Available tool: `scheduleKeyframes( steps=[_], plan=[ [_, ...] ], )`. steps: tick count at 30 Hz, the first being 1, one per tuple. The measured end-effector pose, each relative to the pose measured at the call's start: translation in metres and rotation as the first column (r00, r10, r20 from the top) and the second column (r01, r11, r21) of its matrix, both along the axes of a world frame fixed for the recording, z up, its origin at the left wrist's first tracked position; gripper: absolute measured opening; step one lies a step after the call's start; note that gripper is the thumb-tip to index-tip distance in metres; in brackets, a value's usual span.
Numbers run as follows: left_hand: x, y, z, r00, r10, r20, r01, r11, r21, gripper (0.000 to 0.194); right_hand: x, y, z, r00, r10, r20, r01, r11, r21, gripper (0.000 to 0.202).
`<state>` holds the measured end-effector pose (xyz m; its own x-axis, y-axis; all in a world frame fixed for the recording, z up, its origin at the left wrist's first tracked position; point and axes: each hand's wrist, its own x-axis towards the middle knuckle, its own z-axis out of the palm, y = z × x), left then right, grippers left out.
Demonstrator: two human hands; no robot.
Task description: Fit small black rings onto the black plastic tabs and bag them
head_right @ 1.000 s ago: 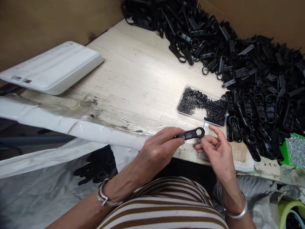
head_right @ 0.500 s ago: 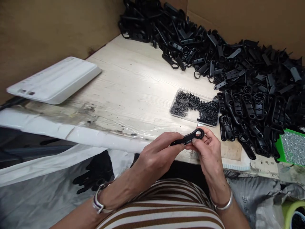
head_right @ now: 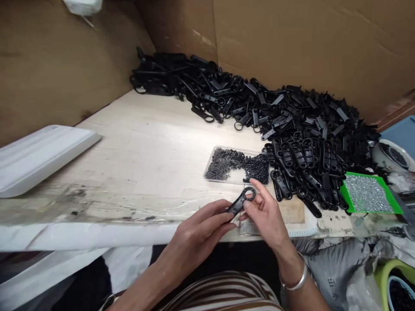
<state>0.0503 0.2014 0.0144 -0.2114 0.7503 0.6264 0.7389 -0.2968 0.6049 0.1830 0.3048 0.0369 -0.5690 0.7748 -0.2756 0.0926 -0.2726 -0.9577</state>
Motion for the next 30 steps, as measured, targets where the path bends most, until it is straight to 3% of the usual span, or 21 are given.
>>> scheduleKeyframes(
  steps=[3,5,7,9,11,12,13,14,17,19,21,24,27,30],
  plan=[
    [-0.003,-0.001,0.001,0.998,-0.057,-0.023,0.057,0.998,0.002,0.010,0.016,0.020,0.012,0.987,-0.030,0.155,-0.016,0.958,0.286,0.054],
    [-0.007,-0.002,0.002,0.999,-0.035,-0.041,0.035,0.999,0.014,0.011,0.028,0.037,0.026,0.957,-0.124,0.264,-0.032,0.854,0.519,0.051],
    [-0.014,-0.003,0.002,0.998,0.011,-0.061,-0.009,0.999,0.032,0.012,0.038,0.055,0.044,0.900,-0.263,0.347,-0.084,0.676,0.732,0.048],
    [-0.023,-0.004,0.002,0.994,0.054,-0.090,-0.050,0.998,0.045,0.013,0.043,0.073,0.063,0.841,-0.427,0.331,-0.142,0.416,0.898,0.044],
    [-0.032,-0.005,0.002,0.986,0.100,-0.136,-0.098,0.995,0.024,0.010,0.043,0.092,0.079,0.802,-0.530,0.277,-0.221,0.169,0.961,0.042],
    [-0.037,-0.006,0.003,0.978,0.127,-0.163,-0.129,0.992,-0.002,0.010,0.042,0.102,0.084,0.784,-0.557,0.273,-0.270,0.089,0.959,0.043],
    [-0.042,-0.006,0.004,0.970,0.156,-0.188,-0.165,0.986,-0.037,0.012,0.041,0.112,0.087,0.754,-0.588,0.293,-0.328,0.051,0.943,0.044],
    [-0.047,-0.005,0.006,0.961,0.182,-0.209,-0.202,0.976,-0.081,0.017,0.040,0.121,0.089,0.710,-0.626,0.322,-0.379,0.046,0.924,0.044],
    [-0.062,0.004,0.015,0.945,0.229,-0.232,-0.292,0.911,-0.292,0.027,0.040,0.141,0.086,0.545,-0.718,0.433,-0.522,0.113,0.845,0.042],
    [-0.072,0.016,0.022,0.953,0.224,-0.204,-0.298,0.810,-0.504,0.033,0.043,0.146,0.081,0.471,-0.744,0.475,-0.573,0.151,0.805,0.040],
    [-0.080,0.031,0.029,0.969,0.206,-0.137,-0.242,0.678,-0.694,0.040,0.046,0.147,0.078,0.446,-0.748,0.492,-0.581,0.177,0.795,0.037],
    [-0.090,0.053,0.032,0.978,0.209,-0.005,-0.126,0.569,-0.813,0.050,0.052,0.142,0.076,0.465,-0.750,0.470,-0.536,0.185,0.824,0.035],
    [-0.096,0.067,0.029,0.976,0.211,0.061,-0.066,0.545,-0.836,0.052,0.060,0.136,0.076,0.518,-0.761,0.391,-0.470,0.128,0.873,0.032],
    [-0.098,0.071,0.024,0.976,0.201,0.081,-0.040,0.536,-0.843,0.050,0.071,0.124,0.076,0.643,-0.680,0.352,-0.399,0.095,0.912,0.030]
  ],
)
